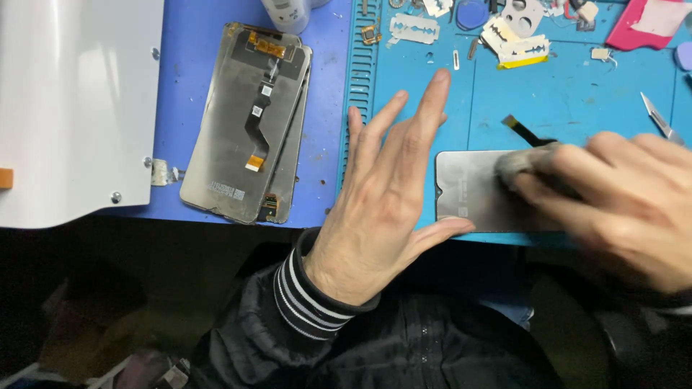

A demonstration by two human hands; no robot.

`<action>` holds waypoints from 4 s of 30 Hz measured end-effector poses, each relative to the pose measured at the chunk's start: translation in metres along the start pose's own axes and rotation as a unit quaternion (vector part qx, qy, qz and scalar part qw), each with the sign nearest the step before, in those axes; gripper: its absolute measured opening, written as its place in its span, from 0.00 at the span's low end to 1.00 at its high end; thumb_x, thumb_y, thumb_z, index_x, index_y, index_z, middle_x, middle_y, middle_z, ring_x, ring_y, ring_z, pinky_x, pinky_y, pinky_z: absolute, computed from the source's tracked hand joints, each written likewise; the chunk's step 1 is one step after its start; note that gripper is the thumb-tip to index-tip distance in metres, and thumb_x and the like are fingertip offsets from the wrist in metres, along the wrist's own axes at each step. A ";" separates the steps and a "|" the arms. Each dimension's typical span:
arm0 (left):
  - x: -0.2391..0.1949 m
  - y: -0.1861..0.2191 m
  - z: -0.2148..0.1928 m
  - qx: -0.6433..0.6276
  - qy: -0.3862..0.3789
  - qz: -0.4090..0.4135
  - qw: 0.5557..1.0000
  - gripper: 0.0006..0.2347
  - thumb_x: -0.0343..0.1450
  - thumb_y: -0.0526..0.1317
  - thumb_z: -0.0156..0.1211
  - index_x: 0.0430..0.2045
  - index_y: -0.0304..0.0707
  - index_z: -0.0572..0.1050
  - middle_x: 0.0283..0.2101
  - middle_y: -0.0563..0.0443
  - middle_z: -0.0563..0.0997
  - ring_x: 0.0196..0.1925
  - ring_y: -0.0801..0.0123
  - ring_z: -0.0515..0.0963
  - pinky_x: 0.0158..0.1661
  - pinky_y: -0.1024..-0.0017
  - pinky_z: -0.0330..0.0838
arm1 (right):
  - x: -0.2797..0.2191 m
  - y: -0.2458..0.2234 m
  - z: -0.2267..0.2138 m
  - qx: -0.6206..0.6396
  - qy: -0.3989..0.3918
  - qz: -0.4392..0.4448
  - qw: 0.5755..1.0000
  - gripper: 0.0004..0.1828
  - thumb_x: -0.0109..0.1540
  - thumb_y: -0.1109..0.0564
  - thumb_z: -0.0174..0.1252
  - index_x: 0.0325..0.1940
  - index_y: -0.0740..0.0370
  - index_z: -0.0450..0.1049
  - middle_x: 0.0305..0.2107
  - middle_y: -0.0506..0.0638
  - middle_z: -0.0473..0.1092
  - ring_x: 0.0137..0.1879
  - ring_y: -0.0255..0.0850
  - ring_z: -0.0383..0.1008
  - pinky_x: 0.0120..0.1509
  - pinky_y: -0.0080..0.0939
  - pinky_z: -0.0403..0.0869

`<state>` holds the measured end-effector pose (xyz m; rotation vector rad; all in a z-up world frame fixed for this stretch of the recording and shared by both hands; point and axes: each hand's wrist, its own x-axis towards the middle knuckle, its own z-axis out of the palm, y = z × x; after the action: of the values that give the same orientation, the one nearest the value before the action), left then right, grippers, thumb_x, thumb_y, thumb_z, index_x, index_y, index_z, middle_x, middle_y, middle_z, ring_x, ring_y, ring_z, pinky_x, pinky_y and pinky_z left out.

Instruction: The person cleans a smartphone screen assembly using a cloth. They wipe the surface of the screen repeatedly, turning it over to clean different areas, while other tools and parts remain on the workbench.

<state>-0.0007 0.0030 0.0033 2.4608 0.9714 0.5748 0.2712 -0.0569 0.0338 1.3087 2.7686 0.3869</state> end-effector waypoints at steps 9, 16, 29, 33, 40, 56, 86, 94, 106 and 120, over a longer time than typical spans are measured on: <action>0.001 0.001 -0.001 -0.036 -0.014 0.005 0.999 0.59 0.65 0.54 0.91 0.75 0.31 0.40 0.82 0.51 0.50 0.85 0.49 0.59 0.79 0.23 0.49 | -0.004 -0.001 0.002 0.000 -0.027 0.038 0.999 0.17 0.68 0.51 0.48 0.60 0.46 0.73 0.48 0.41 0.71 0.38 0.45 0.70 0.37 0.45 0.70; 0.004 0.002 -0.003 -0.058 -0.013 0.015 0.998 0.55 0.67 0.52 0.86 0.75 0.33 0.39 0.81 0.51 0.56 0.85 0.57 0.54 0.77 0.21 0.43 | 0.007 -0.004 -0.002 -0.046 -0.022 0.044 0.998 0.19 0.68 0.53 0.46 0.63 0.48 0.71 0.46 0.44 0.69 0.37 0.45 0.68 0.38 0.43 0.71; 0.007 0.004 -0.003 -0.059 -0.027 0.003 0.998 0.53 0.66 0.52 0.85 0.75 0.31 0.45 0.81 0.51 0.51 0.85 0.59 0.50 0.77 0.23 0.43 | -0.005 -0.002 -0.003 -0.103 -0.068 0.035 0.992 0.18 0.65 0.51 0.48 0.60 0.45 0.71 0.46 0.39 0.68 0.38 0.43 0.69 0.33 0.41 0.68; 0.007 0.006 -0.007 -0.088 -0.031 -0.004 0.996 0.49 0.66 0.50 0.83 0.74 0.31 0.49 0.80 0.48 0.48 0.84 0.53 0.54 0.77 0.25 0.39 | 0.010 -0.016 -0.003 -0.005 0.036 -0.003 0.999 0.14 0.68 0.59 0.48 0.55 0.60 0.74 0.47 0.50 0.71 0.34 0.46 0.66 0.32 0.45 0.70; 0.007 0.006 -0.007 -0.086 -0.019 0.008 0.996 0.48 0.67 0.50 0.81 0.73 0.30 0.49 0.80 0.47 0.51 0.84 0.55 0.52 0.77 0.25 0.40 | 0.015 -0.021 -0.005 -0.020 0.009 -0.004 1.000 0.16 0.65 0.54 0.50 0.56 0.56 0.71 0.47 0.49 0.70 0.38 0.46 0.68 0.37 0.44 0.72; 0.020 0.039 0.007 0.116 0.049 0.101 0.987 0.35 0.69 0.68 0.54 0.55 0.31 0.76 0.53 0.44 0.76 0.69 0.40 0.64 0.65 0.21 0.44 | -0.074 0.028 -0.002 0.411 -0.259 0.616 0.621 0.22 0.61 0.49 0.57 0.53 0.58 0.88 0.30 0.63 0.83 0.28 0.54 0.78 0.32 0.49 0.67; 0.015 0.029 0.007 0.087 -0.005 0.176 0.980 0.34 0.62 0.66 0.77 0.59 0.55 0.74 0.58 0.48 0.73 0.69 0.49 0.67 0.62 0.14 0.50 | -0.034 0.038 0.000 0.025 -0.064 0.027 0.997 0.24 0.65 0.60 0.40 0.61 0.40 0.69 0.55 0.39 0.69 0.36 0.44 0.69 0.34 0.45 0.66; 0.016 0.029 0.007 0.093 -0.005 0.171 0.981 0.34 0.62 0.67 0.77 0.59 0.57 0.74 0.59 0.49 0.73 0.69 0.51 0.66 0.62 0.14 0.50 | -0.029 0.038 0.001 0.044 -0.048 0.025 0.998 0.20 0.68 0.52 0.39 0.61 0.43 0.70 0.53 0.41 0.70 0.35 0.46 0.68 0.34 0.46 0.66; 0.015 0.030 0.005 0.099 -0.008 0.173 0.980 0.33 0.62 0.67 0.75 0.59 0.57 0.74 0.59 0.49 0.73 0.69 0.51 0.66 0.62 0.14 0.49 | -0.031 0.037 0.004 0.029 -0.050 0.004 0.998 0.22 0.65 0.51 0.38 0.62 0.44 0.68 0.54 0.44 0.68 0.35 0.46 0.68 0.35 0.46 0.68; 0.014 0.030 0.006 0.104 -0.014 0.171 0.980 0.32 0.64 0.67 0.72 0.60 0.58 0.74 0.60 0.49 0.72 0.69 0.50 0.67 0.62 0.14 0.47 | -0.032 0.036 0.007 0.023 -0.050 -0.015 0.998 0.26 0.65 0.51 0.37 0.66 0.48 0.66 0.54 0.46 0.67 0.36 0.47 0.67 0.36 0.46 0.70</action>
<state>0.0282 -0.0084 0.0176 2.8420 0.6237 0.5680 0.3200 -0.0576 0.0344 1.2575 2.7270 0.2492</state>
